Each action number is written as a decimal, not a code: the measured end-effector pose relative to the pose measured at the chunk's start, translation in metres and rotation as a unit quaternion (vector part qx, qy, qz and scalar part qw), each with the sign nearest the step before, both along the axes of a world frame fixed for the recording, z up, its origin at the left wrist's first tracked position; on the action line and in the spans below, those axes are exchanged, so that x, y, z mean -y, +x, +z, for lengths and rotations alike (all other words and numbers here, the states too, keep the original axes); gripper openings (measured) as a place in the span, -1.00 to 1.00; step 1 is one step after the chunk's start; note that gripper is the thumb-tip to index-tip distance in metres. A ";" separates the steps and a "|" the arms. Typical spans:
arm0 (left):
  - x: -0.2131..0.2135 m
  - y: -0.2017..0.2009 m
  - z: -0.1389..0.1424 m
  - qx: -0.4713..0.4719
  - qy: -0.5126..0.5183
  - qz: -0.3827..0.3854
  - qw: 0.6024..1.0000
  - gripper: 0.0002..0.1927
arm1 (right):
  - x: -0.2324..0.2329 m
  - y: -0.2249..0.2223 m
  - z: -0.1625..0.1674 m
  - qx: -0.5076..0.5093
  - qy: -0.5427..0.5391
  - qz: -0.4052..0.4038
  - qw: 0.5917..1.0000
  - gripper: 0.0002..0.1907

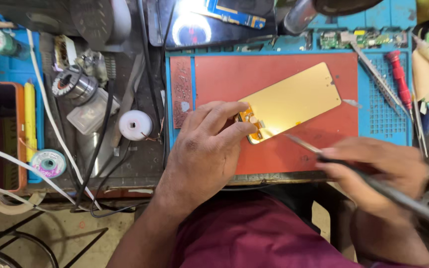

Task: The person uses a soldering iron to apply heat and solder to a small circuit board attached to a gold-colored smartphone screen. They repeatedly touch the iron to the component area while holding the screen steady with the other hand.

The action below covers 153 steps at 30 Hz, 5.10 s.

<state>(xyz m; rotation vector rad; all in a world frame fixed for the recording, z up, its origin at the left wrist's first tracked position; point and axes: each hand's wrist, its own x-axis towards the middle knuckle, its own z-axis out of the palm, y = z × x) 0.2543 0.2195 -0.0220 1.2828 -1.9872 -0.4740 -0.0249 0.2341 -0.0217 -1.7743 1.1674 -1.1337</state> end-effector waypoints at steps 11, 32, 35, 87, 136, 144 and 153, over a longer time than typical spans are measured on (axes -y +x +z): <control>0.001 -0.001 0.000 0.028 0.012 -0.008 1.000 -0.68 | 0.024 0.029 0.005 -0.124 -0.050 0.105 0.985 -0.71; -0.002 0.000 0.001 0.028 0.025 -0.012 0.999 -0.66 | 0.025 0.032 0.005 -0.115 -0.058 0.121 0.984 -0.71; -0.001 0.000 0.000 0.033 0.020 -0.011 0.999 -0.65 | 0.025 0.033 0.004 -0.089 -0.069 0.117 0.987 -0.72; -0.007 -0.001 -0.005 -0.012 0.027 0.013 0.999 -0.54 | 0.023 0.032 -0.001 -0.104 -0.094 0.124 0.982 -0.71; -0.008 0.004 0.001 -0.045 0.011 0.013 0.999 -0.51 | 0.008 0.064 0.000 -0.112 0.001 -0.050 0.992 -0.82; -0.007 0.005 0.001 -0.044 0.011 0.010 0.999 -0.51 | 0.010 0.064 0.000 -0.114 0.009 -0.061 0.992 -0.82; -0.007 0.006 0.002 -0.045 0.020 0.013 0.999 -0.51 | 0.011 0.064 0.001 -0.120 0.012 -0.054 0.991 -0.80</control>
